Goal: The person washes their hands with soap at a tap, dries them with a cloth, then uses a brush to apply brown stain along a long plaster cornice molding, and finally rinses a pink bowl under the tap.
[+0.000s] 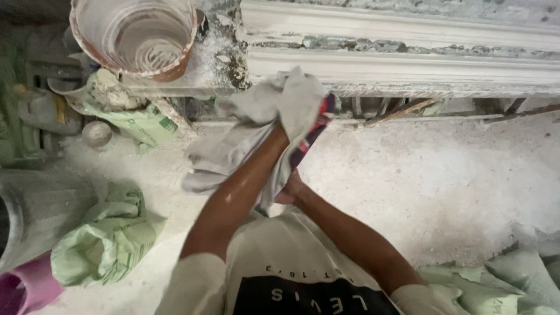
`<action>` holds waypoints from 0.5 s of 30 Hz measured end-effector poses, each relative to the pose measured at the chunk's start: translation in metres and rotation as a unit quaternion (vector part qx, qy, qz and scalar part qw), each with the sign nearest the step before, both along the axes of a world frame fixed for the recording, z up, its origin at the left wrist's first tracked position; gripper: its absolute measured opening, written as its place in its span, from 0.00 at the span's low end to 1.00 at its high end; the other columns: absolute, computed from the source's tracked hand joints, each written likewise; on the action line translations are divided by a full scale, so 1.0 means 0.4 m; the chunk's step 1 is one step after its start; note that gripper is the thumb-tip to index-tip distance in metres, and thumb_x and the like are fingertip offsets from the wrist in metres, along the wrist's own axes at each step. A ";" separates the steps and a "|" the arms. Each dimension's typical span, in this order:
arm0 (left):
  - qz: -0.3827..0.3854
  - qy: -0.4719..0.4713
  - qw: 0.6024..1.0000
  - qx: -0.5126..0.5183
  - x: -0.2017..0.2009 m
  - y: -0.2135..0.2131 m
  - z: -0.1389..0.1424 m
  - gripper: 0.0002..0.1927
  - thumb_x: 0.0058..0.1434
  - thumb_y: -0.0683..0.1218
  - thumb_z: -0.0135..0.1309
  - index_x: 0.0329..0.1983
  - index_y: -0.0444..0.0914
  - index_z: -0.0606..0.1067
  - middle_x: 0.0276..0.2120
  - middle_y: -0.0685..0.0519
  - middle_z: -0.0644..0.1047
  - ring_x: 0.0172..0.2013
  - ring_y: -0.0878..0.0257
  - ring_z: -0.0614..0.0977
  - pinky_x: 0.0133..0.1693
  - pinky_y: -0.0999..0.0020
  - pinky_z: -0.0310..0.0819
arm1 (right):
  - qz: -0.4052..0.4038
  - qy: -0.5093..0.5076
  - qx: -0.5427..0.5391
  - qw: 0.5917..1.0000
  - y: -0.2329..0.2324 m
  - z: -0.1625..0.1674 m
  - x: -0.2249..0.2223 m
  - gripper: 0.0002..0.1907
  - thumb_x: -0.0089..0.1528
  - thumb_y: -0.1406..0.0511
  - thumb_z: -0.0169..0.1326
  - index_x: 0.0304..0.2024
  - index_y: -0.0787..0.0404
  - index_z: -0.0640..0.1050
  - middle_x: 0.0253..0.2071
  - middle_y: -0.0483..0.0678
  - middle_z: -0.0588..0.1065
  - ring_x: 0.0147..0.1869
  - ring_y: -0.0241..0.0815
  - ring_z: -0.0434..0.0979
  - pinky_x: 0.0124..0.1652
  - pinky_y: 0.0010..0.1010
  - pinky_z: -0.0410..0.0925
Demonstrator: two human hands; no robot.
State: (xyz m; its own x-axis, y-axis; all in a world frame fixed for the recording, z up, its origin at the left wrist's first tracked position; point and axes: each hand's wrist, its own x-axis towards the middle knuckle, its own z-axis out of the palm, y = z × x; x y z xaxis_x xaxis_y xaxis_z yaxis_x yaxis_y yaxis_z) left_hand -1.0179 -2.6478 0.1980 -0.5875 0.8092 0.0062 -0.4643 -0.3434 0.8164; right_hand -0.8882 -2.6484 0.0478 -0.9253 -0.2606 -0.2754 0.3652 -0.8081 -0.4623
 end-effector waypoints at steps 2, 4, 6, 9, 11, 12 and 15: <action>-0.026 0.010 1.000 -0.013 -0.015 0.003 -0.005 0.20 0.70 0.53 0.52 0.58 0.35 0.73 0.46 0.40 0.78 0.46 0.49 0.80 0.50 0.54 0.73 | 0.059 -0.009 0.081 0.995 0.015 0.010 0.011 0.28 0.67 0.50 0.51 0.59 0.63 0.74 0.54 0.53 0.75 0.57 0.49 0.75 0.56 0.43 0.69; -0.048 0.024 0.998 -0.030 -0.021 -0.007 -0.012 0.20 0.70 0.53 0.52 0.58 0.35 0.73 0.47 0.40 0.78 0.46 0.49 0.80 0.50 0.54 0.73 | 0.106 -0.019 0.135 0.985 0.025 0.024 0.025 0.27 0.67 0.51 0.51 0.59 0.63 0.73 0.53 0.52 0.75 0.55 0.48 0.75 0.55 0.42 0.69; -0.056 0.048 0.996 -0.043 -0.025 -0.018 -0.023 0.20 0.70 0.53 0.52 0.58 0.34 0.73 0.47 0.40 0.78 0.47 0.49 0.80 0.51 0.54 0.73 | 0.119 -0.034 0.148 0.981 0.022 0.037 0.020 0.26 0.68 0.51 0.52 0.59 0.63 0.73 0.52 0.51 0.75 0.54 0.47 0.75 0.54 0.41 0.70; -0.049 0.117 0.985 -0.117 -0.047 -0.034 -0.049 0.21 0.70 0.53 0.52 0.57 0.34 0.73 0.48 0.40 0.78 0.48 0.49 0.80 0.52 0.53 0.73 | 0.063 -0.073 0.146 0.985 -0.009 0.058 -0.030 0.25 0.69 0.52 0.52 0.60 0.64 0.73 0.51 0.51 0.74 0.53 0.45 0.74 0.52 0.39 0.70; -0.030 0.208 0.948 -0.240 -0.076 -0.045 -0.075 0.21 0.70 0.53 0.52 0.57 0.34 0.73 0.48 0.40 0.78 0.48 0.49 0.80 0.52 0.53 0.73 | 0.002 -0.094 0.132 0.987 -0.028 0.079 -0.080 0.24 0.70 0.53 0.52 0.60 0.64 0.72 0.50 0.50 0.74 0.52 0.44 0.74 0.51 0.38 0.70; -0.016 0.261 0.909 -0.326 -0.092 -0.053 -0.090 0.21 0.70 0.53 0.52 0.57 0.34 0.73 0.49 0.40 0.78 0.48 0.49 0.80 0.53 0.53 0.73 | -0.018 -0.101 0.128 0.986 -0.036 0.091 -0.102 0.24 0.70 0.54 0.52 0.60 0.64 0.72 0.50 0.50 0.74 0.51 0.44 0.74 0.51 0.38 0.71; -0.003 0.341 0.796 -0.501 -0.125 -0.073 -0.137 0.21 0.70 0.53 0.53 0.57 0.33 0.73 0.49 0.39 0.78 0.49 0.48 0.80 0.54 0.53 0.73 | -0.049 -0.113 0.127 0.984 -0.048 0.120 -0.145 0.23 0.71 0.55 0.52 0.60 0.64 0.72 0.48 0.49 0.74 0.49 0.42 0.74 0.49 0.36 0.71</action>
State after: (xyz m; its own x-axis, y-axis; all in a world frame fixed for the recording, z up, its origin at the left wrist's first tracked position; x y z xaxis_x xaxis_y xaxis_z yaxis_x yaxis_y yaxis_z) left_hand -1.0678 -2.6770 0.1432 -0.7203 0.6114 -0.3276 0.2040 0.6381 0.7424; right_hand -0.9463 -2.6674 0.0960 -0.8500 -0.0693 -0.5223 0.4082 -0.7133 -0.5697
